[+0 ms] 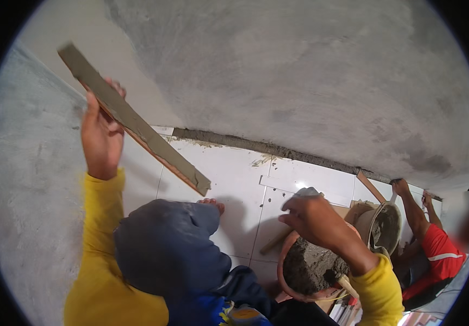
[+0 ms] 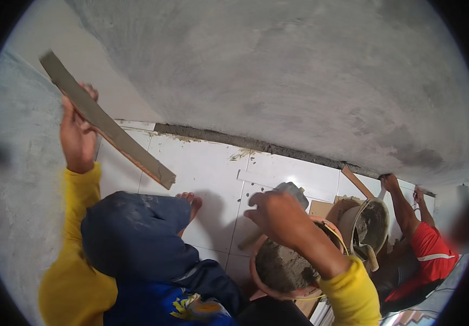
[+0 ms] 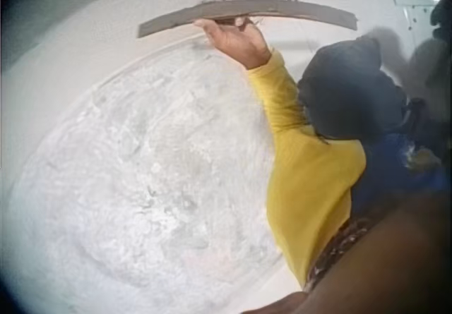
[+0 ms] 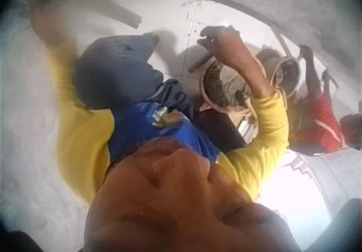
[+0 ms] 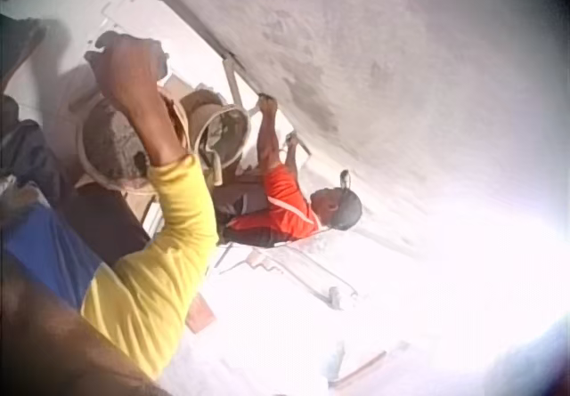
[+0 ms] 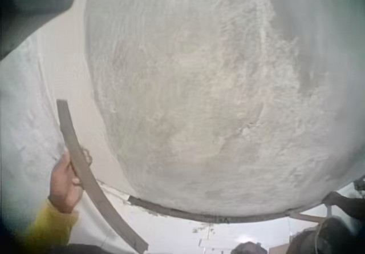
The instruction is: The person applies cement to the floor using a trowel, places white tiles, and taps them with a rubber mallet to level them. They also use a brush and water to clean the tile edges and apply grout between the tiles.
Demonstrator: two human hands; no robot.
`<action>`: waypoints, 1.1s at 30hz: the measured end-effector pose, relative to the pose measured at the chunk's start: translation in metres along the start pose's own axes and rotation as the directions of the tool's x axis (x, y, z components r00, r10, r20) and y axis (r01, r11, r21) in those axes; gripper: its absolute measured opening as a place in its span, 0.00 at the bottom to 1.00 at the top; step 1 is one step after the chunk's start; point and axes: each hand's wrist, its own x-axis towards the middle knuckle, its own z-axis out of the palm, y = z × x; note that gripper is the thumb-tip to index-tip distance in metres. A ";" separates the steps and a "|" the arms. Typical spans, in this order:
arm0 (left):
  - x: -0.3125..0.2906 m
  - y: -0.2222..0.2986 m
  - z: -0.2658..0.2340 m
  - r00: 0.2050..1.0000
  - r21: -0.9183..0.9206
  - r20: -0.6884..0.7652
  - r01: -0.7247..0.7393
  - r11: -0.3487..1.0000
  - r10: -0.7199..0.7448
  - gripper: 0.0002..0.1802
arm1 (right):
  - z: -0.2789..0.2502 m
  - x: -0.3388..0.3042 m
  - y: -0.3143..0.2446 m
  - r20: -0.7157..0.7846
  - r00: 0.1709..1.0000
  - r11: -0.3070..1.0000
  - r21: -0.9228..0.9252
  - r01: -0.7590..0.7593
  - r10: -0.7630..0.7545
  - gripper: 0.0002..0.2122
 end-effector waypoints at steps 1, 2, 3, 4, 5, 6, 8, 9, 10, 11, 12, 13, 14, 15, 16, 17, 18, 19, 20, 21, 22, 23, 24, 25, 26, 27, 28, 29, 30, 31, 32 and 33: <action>-0.020 -0.026 -0.017 0.988 -0.048 -0.151 0.023 0.999 -0.030 0.27 | 0.009 0.009 0.001 0.068 0.996 0.996 0.066 -0.057 0.053 0.17; -0.039 -0.043 -0.030 0.954 -0.078 -0.296 0.031 0.996 -0.053 0.25 | 0.021 0.017 0.002 0.132 0.987 0.985 0.135 -0.105 0.087 0.18; -0.004 -0.072 -0.067 0.936 -0.187 -0.341 0.020 0.982 -0.084 0.22 | 0.014 0.068 -0.009 0.034 0.987 0.958 0.239 -0.161 0.157 0.19; -0.016 -0.097 -0.088 0.885 -0.262 -0.431 0.061 0.963 -0.174 0.20 | 0.032 0.086 -0.011 0.024 0.972 0.895 0.386 -0.224 0.233 0.19; -0.012 -0.116 -0.101 0.842 -0.316 -0.489 0.072 0.946 -0.228 0.19 | 0.045 0.105 -0.012 -0.007 0.951 0.813 0.522 -0.260 0.308 0.19; -0.011 -0.129 -0.109 0.791 -0.362 -0.543 0.082 0.929 -0.282 0.19 | 0.061 0.122 -0.015 -0.053 0.938 0.757 0.607 -0.242 0.342 0.18; -0.009 -0.152 -0.115 0.708 -0.432 -0.601 0.102 0.896 -0.370 0.18 | 0.088 0.143 -0.030 -0.259 0.887 0.750 0.648 -0.134 0.382 0.18; -0.011 -0.165 -0.114 0.684 -0.458 -0.606 0.118 0.881 -0.406 0.18 | 0.099 0.151 -0.034 -0.359 0.839 0.753 0.652 -0.088 0.409 0.18; -0.013 -0.172 -0.114 0.661 -0.471 -0.611 0.139 0.871 -0.435 0.18 | 0.109 0.159 -0.036 -0.373 0.810 0.721 0.688 -0.086 0.452 0.17; -0.014 -0.177 -0.115 0.644 -0.477 -0.613 0.161 0.864 -0.458 0.18 | 0.117 0.164 -0.039 -0.389 0.784 0.704 0.706 -0.084 0.484 0.16; -0.012 -0.182 -0.115 0.633 -0.485 -0.609 0.180 0.856 -0.478 0.17 | 0.122 0.170 -0.042 -0.414 0.753 0.691 0.719 -0.075 0.512 0.15; -0.011 -0.186 -0.115 0.621 -0.493 -0.606 0.197 0.847 -0.497 0.17 | 0.125 0.175 -0.045 -0.436 0.721 0.680 0.731 -0.065 0.538 0.14; -0.013 -0.188 -0.117 0.608 -0.510 -0.603 0.204 0.836 -0.517 0.17 | 0.127 0.178 -0.050 -0.378 0.700 0.592 0.802 -0.078 0.606 0.12; -0.018 -0.192 -0.118 0.592 -0.530 -0.596 0.217 0.819 -0.542 0.17 | 0.136 0.180 -0.050 -0.406 0.668 0.574 0.818 -0.039 0.624 0.11; -0.021 -0.192 -0.118 0.581 -0.545 -0.593 0.220 0.809 -0.558 0.17 | 0.146 0.185 -0.047 -0.436 0.640 0.560 0.829 0.010 0.633 0.11; -0.026 -0.193 -0.117 0.564 -0.542 -0.596 0.243 0.805 -0.572 0.16 | 0.154 0.188 -0.045 -0.463 0.612 0.547 0.835 0.059 0.641 0.10; -0.030 -0.189 -0.117 0.548 -0.533 -0.605 0.262 0.805 -0.578 0.15 | 0.155 0.192 -0.049 -0.439 0.596 0.498 0.864 0.075 0.672 0.09; -0.036 -0.187 -0.117 0.530 -0.525 -0.614 0.278 0.804 -0.584 0.15 | 0.159 0.194 -0.049 -0.452 0.571 0.508 0.858 0.070 0.685 0.08; -0.044 -0.193 -0.120 0.490 -0.531 -0.633 0.289 0.797 -0.599 0.14 | 0.165 0.196 -0.048 -0.466 0.547 0.520 0.852 0.065 0.695 0.07; -0.049 -0.197 -0.123 0.479 -0.545 -0.623 0.301 0.782 -0.618 0.13 | 0.174 0.196 -0.047 -0.474 0.528 0.523 0.850 0.065 0.705 0.07; -0.053 -0.203 -0.123 0.467 -0.560 -0.617 0.305 0.770 -0.633 0.13 | 0.189 0.192 -0.031 -0.534 0.556 0.626 0.779 0.031 0.637 0.10; -0.052 -0.208 -0.118 0.463 -0.571 -0.609 0.307 0.761 -0.644 0.13 | 0.201 0.187 -0.011 -0.596 0.584 0.742 0.670 -0.017 0.552 0.12; -0.050 -0.206 -0.113 0.444 -0.565 -0.621 0.318 0.762 -0.646 0.13 | 0.203 0.193 -0.014 -0.587 0.547 0.673 0.738 0.056 0.598 0.12; -0.050 -0.207 -0.111 0.414 -0.574 -0.617 0.345 0.743 -0.669 0.13 | 0.199 0.198 -0.020 -0.572 0.507 0.602 0.789 0.125 0.645 0.12; -0.051 -0.210 -0.111 0.383 -0.583 -0.612 0.371 0.722 -0.692 0.12 | 0.194 0.200 -0.026 -0.550 0.487 0.537 0.824 0.182 0.679 0.12; -0.052 -0.214 -0.110 0.352 -0.601 -0.598 0.398 0.693 -0.721 0.12 | 0.192 0.201 -0.027 -0.551 0.474 0.521 0.828 0.208 0.687 0.11; -0.054 -0.220 -0.110 0.349 -0.612 -0.580 0.410 0.676 -0.736 0.11 | 0.192 0.199 -0.025 -0.563 0.466 0.527 0.821 0.219 0.683 0.11; -0.057 -0.224 -0.110 0.346 -0.622 -0.562 0.422 0.660 -0.751 0.10 | 0.192 0.198 -0.022 -0.574 0.457 0.532 0.815 0.230 0.680 0.10; -0.058 -0.228 -0.110 0.342 -0.633 -0.542 0.434 0.641 -0.767 0.10 | 0.190 0.198 -0.021 -0.581 0.447 0.527 0.811 0.253 0.680 0.10; -0.059 -0.232 -0.109 0.356 -0.630 -0.532 0.440 0.640 -0.768 0.10 | 0.190 0.197 -0.018 -0.594 0.430 0.559 0.800 0.220 0.680 0.09; -0.060 -0.235 -0.109 0.370 -0.625 -0.522 0.446 0.640 -0.768 0.10 | 0.190 0.193 -0.012 -0.593 0.441 0.575 0.796 0.193 0.673 0.08; -0.059 -0.240 -0.106 0.385 -0.625 -0.506 0.453 0.636 -0.772 0.09 | 0.188 0.188 -0.005 -0.596 0.448 0.595 0.787 0.163 0.666 0.09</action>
